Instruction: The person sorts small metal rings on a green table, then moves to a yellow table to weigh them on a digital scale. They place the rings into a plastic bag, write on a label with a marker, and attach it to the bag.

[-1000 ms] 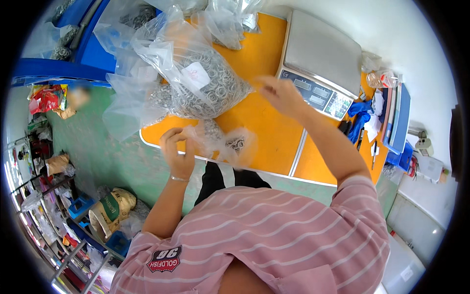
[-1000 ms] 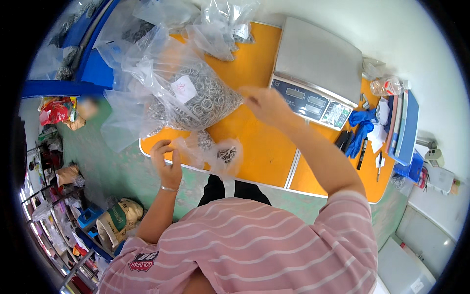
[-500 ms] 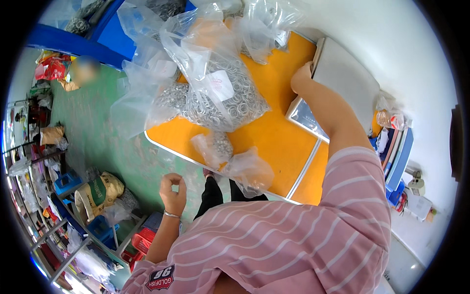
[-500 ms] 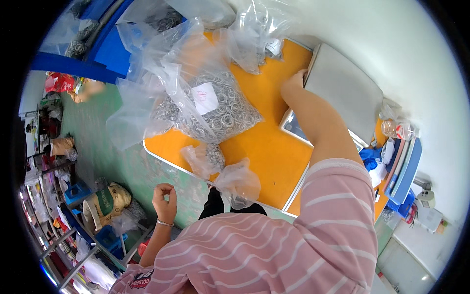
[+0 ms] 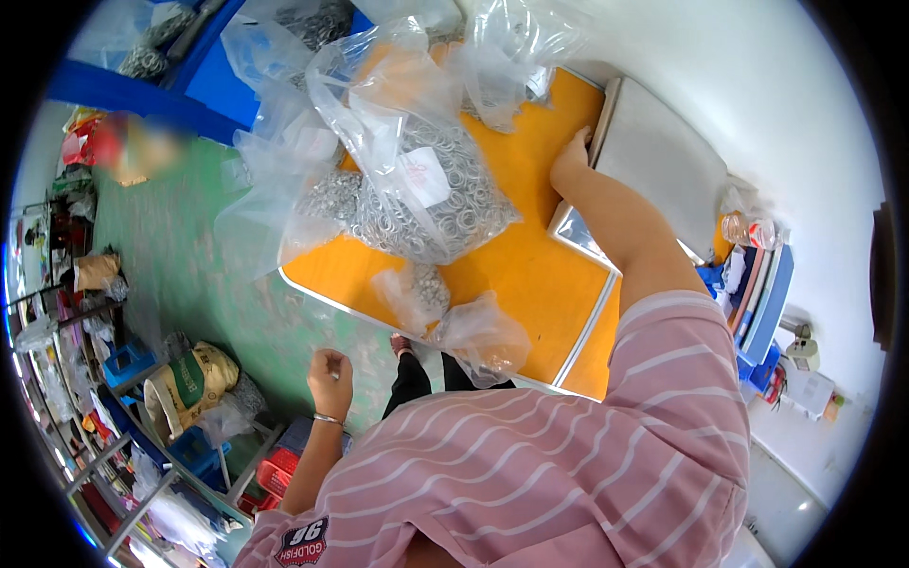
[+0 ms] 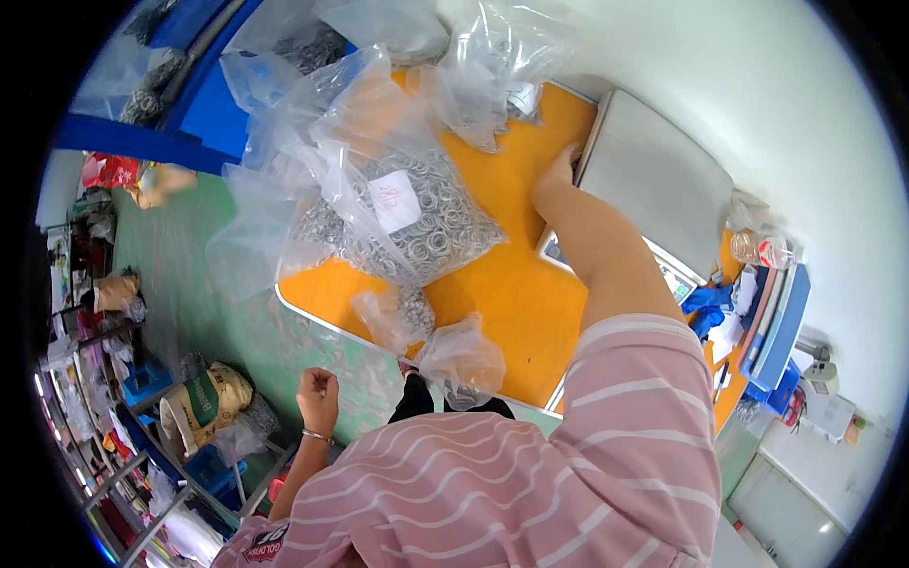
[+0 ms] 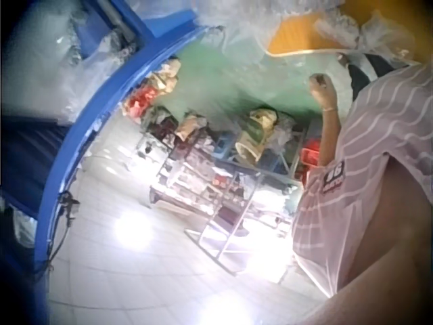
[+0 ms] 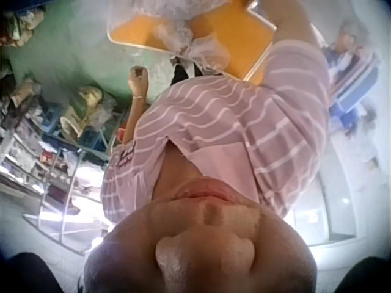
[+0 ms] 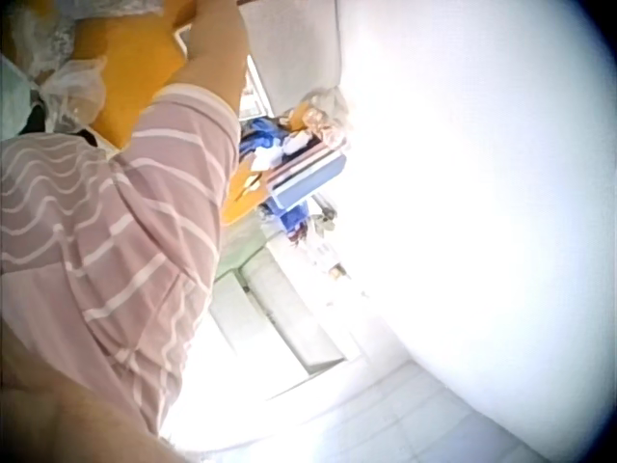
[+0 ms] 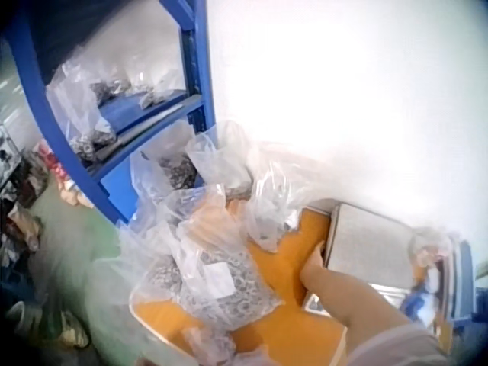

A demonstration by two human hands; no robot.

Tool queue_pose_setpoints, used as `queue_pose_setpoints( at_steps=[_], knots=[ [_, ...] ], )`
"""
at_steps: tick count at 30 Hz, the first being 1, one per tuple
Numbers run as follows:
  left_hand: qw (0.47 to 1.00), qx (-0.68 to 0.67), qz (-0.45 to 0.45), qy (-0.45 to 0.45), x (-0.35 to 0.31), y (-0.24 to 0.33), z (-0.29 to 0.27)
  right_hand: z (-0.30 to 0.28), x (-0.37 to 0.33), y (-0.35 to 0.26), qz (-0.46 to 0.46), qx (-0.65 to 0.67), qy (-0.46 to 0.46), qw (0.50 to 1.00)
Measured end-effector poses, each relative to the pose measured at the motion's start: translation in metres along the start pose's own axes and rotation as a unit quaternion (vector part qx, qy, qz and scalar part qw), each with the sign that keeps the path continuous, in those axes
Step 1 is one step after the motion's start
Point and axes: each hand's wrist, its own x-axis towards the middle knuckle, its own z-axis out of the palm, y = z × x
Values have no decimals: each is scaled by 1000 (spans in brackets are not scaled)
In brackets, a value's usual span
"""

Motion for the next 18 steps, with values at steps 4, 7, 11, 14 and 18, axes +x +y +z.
queue_pose_setpoints(
  at_steps=[4, 7, 11, 14, 18],
  knots=[
    [998, 46, -14, -27, 2, -5, -3, -1, 6, -15, -20, -57, -54, 997],
    [999, 13, -17, -38, 5, -6, -1, -18, -15, -13, -46, -48, -109, 992],
    [998, 19, -17, -50, 9, -2, -3, -32, -37, -8, -85, -12, -123, 989],
    [998, 26, -18, -55, 13, -1, -3, -16, -30, -10, -84, 33, -49, 995],
    [997, 47, -1, -61, 15, -2, -2, -16, -61, 4, -131, 46, 5, 990]
  ],
)
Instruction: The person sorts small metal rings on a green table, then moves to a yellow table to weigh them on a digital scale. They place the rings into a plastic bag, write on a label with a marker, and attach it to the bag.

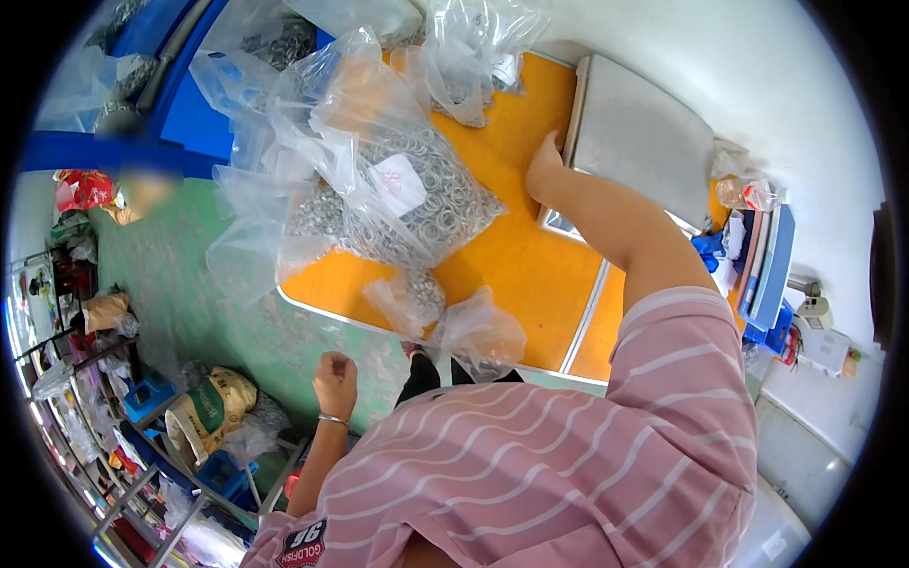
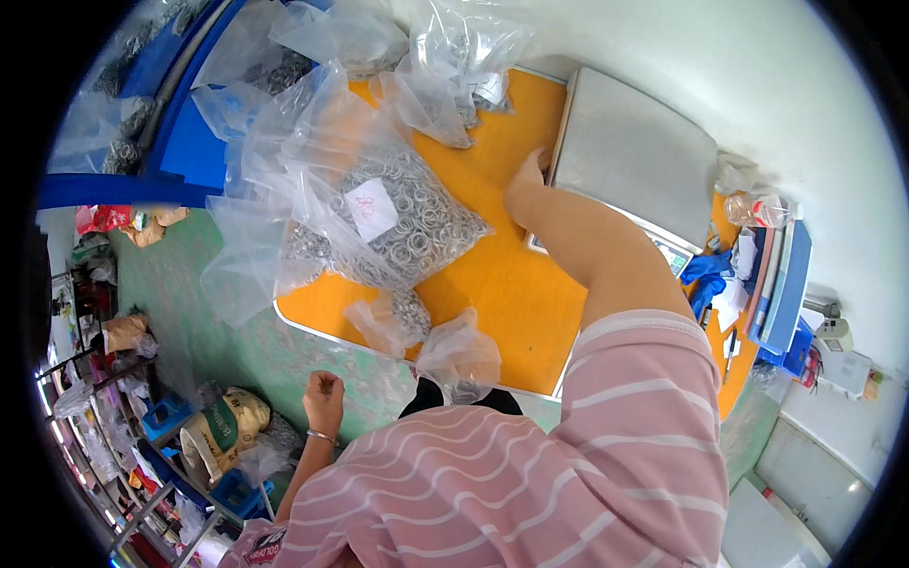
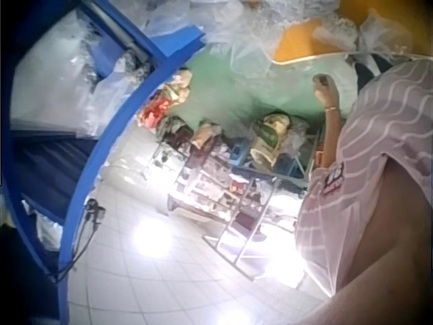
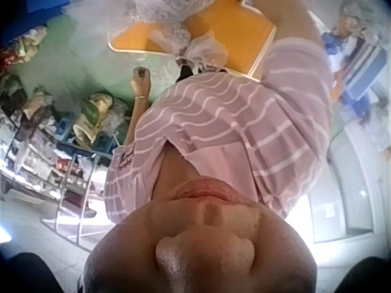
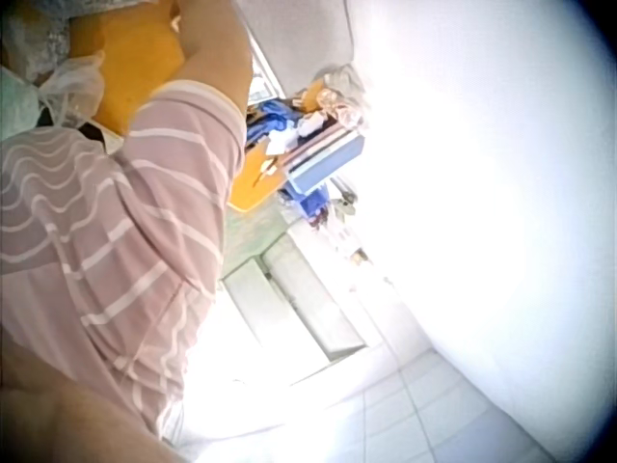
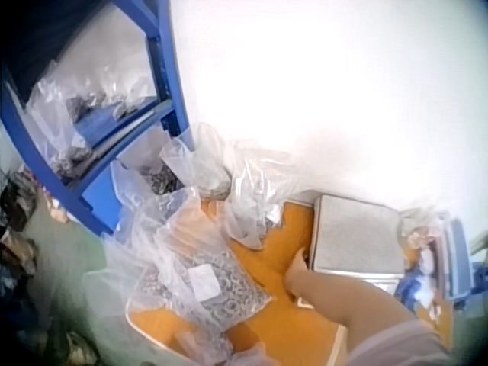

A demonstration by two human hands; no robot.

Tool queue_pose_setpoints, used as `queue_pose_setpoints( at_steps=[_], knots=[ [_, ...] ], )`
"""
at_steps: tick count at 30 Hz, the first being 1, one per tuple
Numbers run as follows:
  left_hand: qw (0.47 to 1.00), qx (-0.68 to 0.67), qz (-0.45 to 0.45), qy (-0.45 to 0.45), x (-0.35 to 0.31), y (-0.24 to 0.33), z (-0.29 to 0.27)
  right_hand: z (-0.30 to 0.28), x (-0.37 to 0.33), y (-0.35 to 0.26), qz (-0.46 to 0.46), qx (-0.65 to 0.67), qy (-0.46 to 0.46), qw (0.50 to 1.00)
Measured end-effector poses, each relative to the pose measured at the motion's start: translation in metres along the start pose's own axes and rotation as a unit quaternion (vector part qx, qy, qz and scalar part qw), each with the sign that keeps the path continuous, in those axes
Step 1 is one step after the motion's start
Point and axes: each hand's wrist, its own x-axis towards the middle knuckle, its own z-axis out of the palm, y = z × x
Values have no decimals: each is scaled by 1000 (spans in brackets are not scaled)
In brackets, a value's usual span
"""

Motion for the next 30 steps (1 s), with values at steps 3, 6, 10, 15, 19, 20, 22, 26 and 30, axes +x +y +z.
queue_pose_setpoints(
  at_steps=[3, 6, 10, 15, 19, 20, 22, 26, 30],
  knots=[
    [1000, -12, 13, -7, 3, 1, 3, 12, 10, -10, 24, -71, -13, 997],
    [1000, -10, -1, -28, 8, 0, 9, 24, 31, -13, 46, -161, -29, 985],
    [999, 12, -9, 28, 20, -24, 28, 13, 14, -13, 43, -85, -28, 995],
    [986, 48, -139, 77, 53, -59, 73, 19, 2, -35, 16, -62, -8, 998],
    [968, -207, -137, -38, 77, -46, 82, 20, -14, -38, 26, -22, 28, 999],
    [965, -210, -156, -35, 78, -55, 90, 15, -21, -32, 29, -9, 34, 999],
    [956, -248, -147, -60, 78, -68, 109, 19, -4, -23, 46, -74, 42, 995],
    [983, -175, -26, -49, 85, -90, 115, 16, 3, -1, 102, -149, 89, 980],
    [985, -45, -99, -137, 89, -60, 95, 25, 13, 15, 51, -102, 62, 992]
  ],
)
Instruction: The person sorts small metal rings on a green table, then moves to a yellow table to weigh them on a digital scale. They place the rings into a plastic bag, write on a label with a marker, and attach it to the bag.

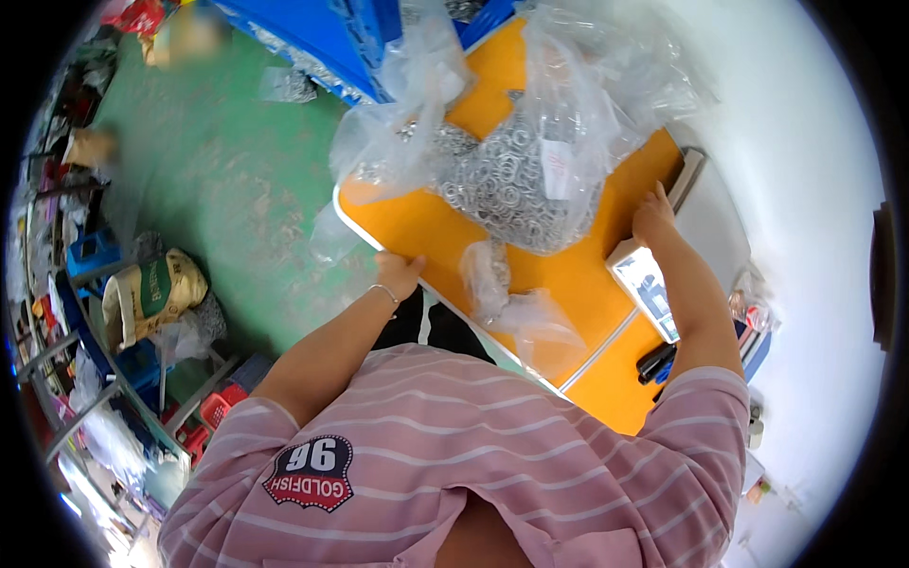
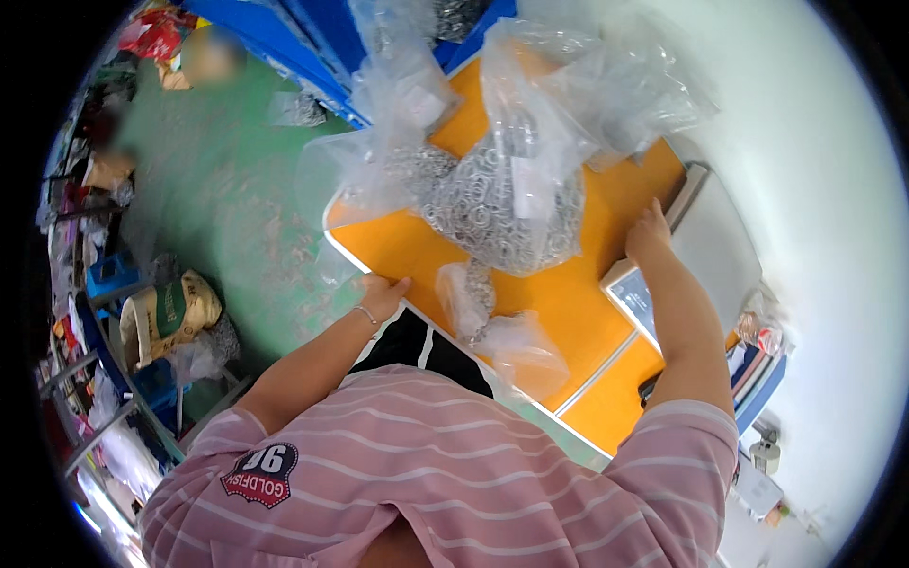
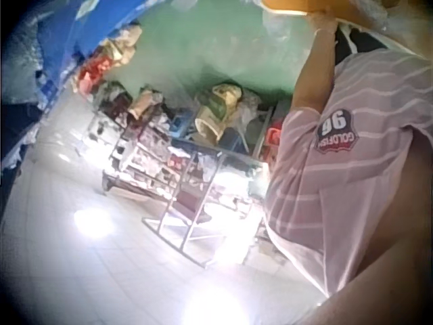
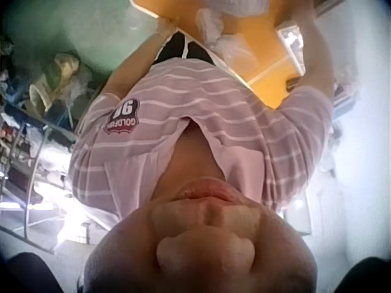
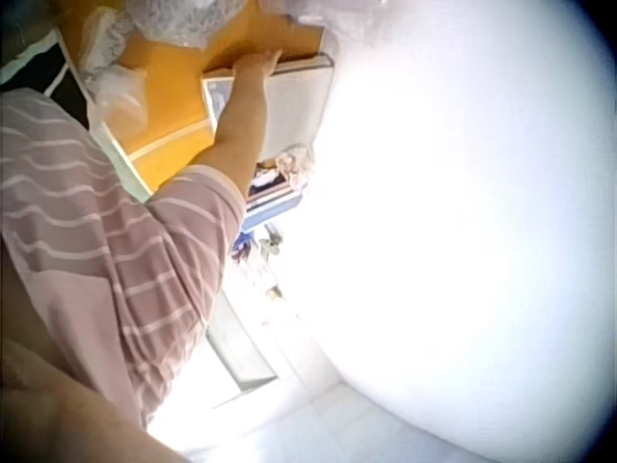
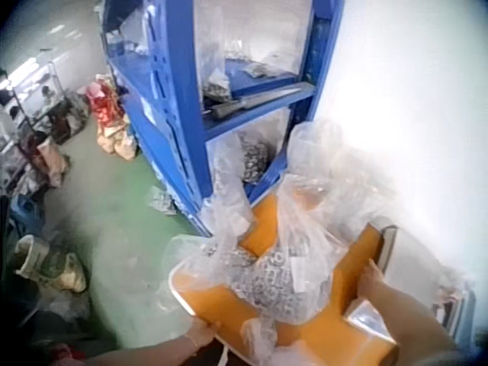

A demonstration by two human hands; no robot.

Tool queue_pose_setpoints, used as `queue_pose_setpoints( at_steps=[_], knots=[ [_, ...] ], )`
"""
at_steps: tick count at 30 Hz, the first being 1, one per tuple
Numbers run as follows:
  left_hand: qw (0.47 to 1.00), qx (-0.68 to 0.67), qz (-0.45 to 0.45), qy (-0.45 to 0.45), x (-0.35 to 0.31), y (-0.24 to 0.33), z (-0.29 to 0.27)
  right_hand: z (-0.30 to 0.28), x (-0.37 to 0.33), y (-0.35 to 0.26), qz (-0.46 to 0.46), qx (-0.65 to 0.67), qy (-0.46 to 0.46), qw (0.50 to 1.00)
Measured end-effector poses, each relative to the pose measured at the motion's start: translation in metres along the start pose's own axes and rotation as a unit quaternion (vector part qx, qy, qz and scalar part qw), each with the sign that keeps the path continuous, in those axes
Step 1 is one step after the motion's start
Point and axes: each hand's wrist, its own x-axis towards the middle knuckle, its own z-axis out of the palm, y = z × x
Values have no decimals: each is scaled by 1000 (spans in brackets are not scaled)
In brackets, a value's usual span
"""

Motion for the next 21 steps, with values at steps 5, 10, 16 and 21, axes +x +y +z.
queue_pose_setpoints(
  at_steps=[5, 10, 16, 21],
  knots=[
    [999, -30, -44, 11, 3, -14, 9, -13, -8, 6, -44, -2, 4, 999],
    [999, -17, 28, -18, 2, -4, -2, 0, -8, -2, -7, 11, 55, 998],
    [992, 32, 89, 85, 18, -34, 23, -30, -60, -27, 51, 509, 317, 799],
    [914, -42, -217, -341, -18, 50, -70, -28, -159, -115, -1, 718, 213, 662]
  ],
)
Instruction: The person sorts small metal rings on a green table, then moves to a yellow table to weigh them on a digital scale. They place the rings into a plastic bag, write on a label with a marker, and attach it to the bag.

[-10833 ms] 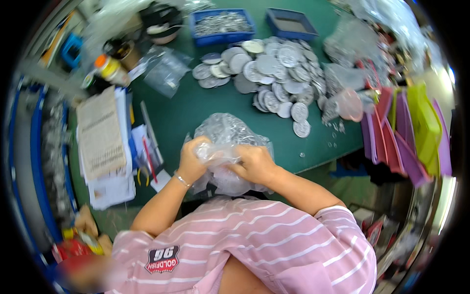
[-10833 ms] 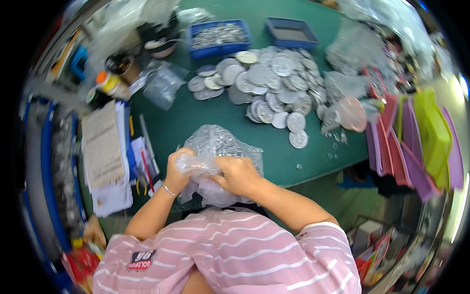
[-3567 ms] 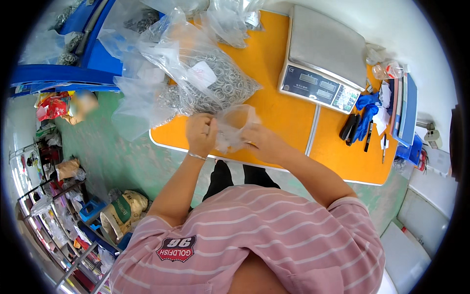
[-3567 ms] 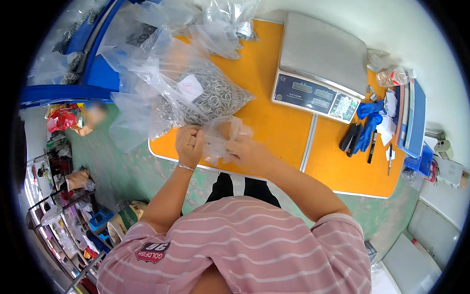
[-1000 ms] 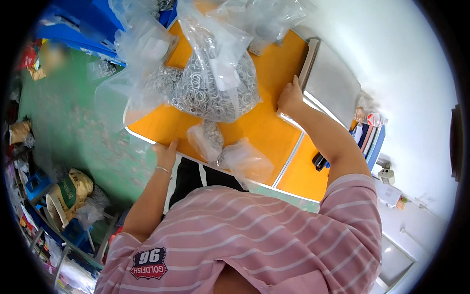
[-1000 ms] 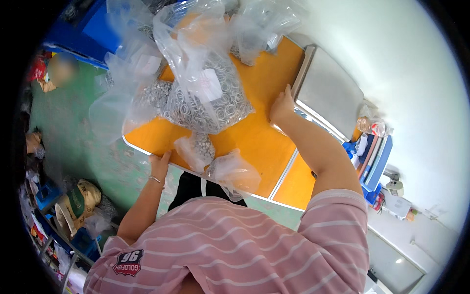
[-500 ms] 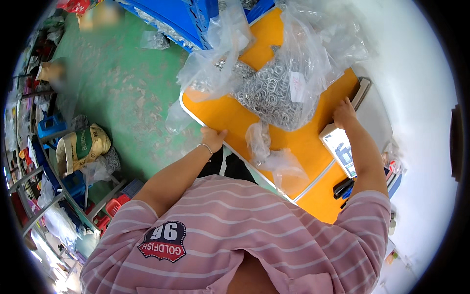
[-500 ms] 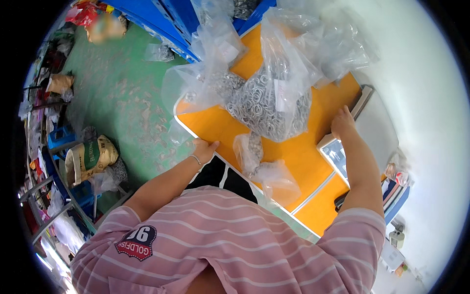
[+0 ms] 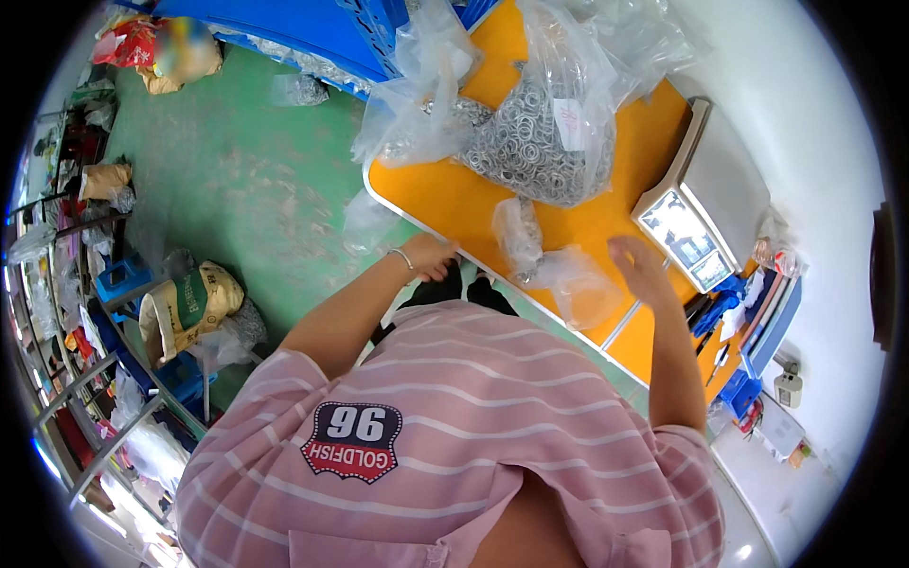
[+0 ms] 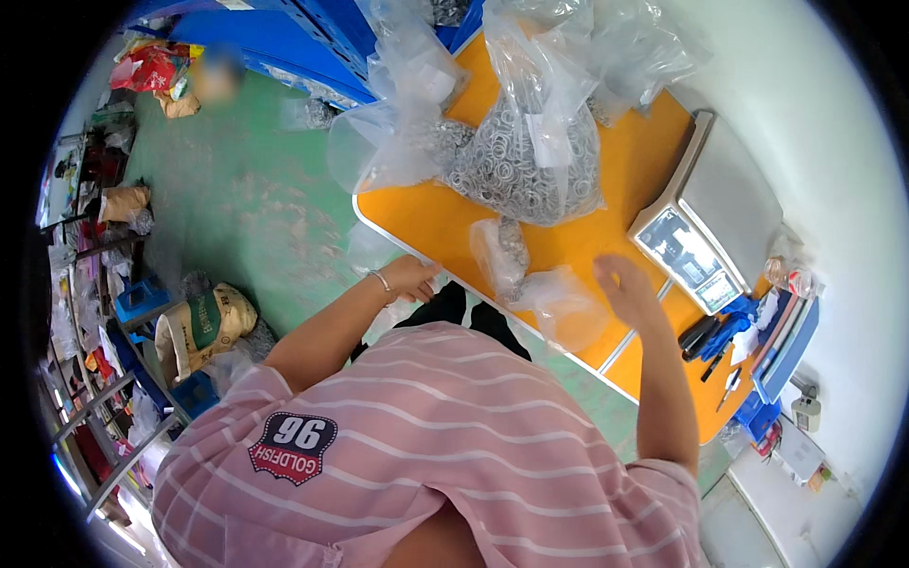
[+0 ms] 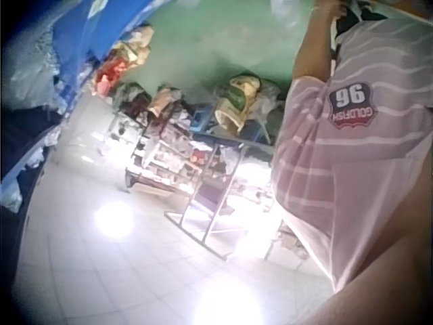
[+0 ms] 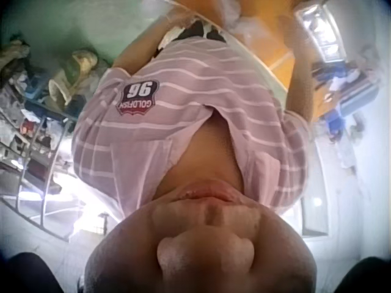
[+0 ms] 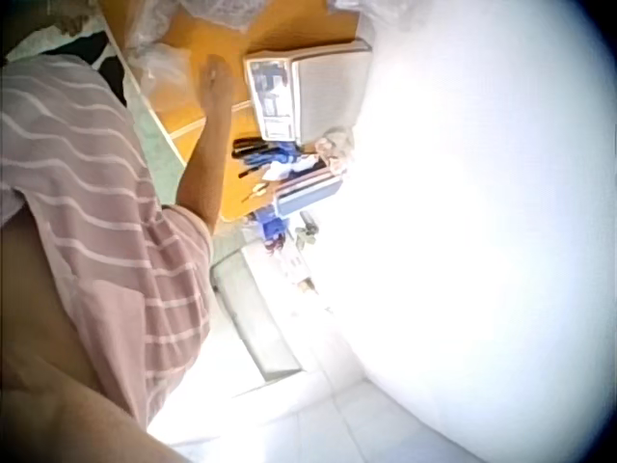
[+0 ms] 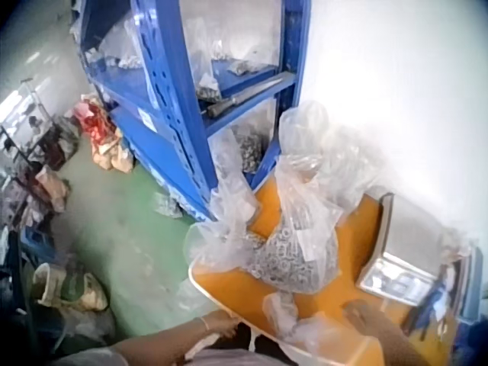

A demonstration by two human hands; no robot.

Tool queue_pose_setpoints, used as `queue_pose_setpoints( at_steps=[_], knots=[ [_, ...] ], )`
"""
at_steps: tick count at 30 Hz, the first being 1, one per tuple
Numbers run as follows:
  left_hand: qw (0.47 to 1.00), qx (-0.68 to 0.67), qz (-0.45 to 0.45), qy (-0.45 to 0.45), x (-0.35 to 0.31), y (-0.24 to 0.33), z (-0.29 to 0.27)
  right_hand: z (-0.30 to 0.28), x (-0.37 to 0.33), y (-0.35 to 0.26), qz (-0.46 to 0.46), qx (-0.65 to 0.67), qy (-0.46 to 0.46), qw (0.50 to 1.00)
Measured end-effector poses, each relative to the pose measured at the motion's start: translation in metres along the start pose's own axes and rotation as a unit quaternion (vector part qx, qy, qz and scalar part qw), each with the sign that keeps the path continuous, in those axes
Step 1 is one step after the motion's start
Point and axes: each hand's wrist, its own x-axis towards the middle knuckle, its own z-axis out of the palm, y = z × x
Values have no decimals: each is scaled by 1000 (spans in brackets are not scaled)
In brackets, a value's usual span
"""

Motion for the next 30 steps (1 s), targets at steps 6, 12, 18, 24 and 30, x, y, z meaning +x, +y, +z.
queue_pose_setpoints(
  at_steps=[6, 12, 18, 24, 30],
  knots=[
    [973, -55, 224, -7, -38, 47, 29, 53, -76, -14, 167, 263, 130, 941],
    [960, -99, 260, 32, -11, 76, 54, 84, -65, -25, 257, 381, 129, 879],
    [958, -63, 279, -5, -28, 79, 39, 59, -52, -66, 191, 543, 186, 796],
    [956, -75, 283, -1, -38, 68, 23, 68, -48, -55, 262, 519, 176, 794],
    [945, -84, 316, -3, -56, 67, 20, 76, -49, -58, 211, 301, 347, 863]
  ],
)
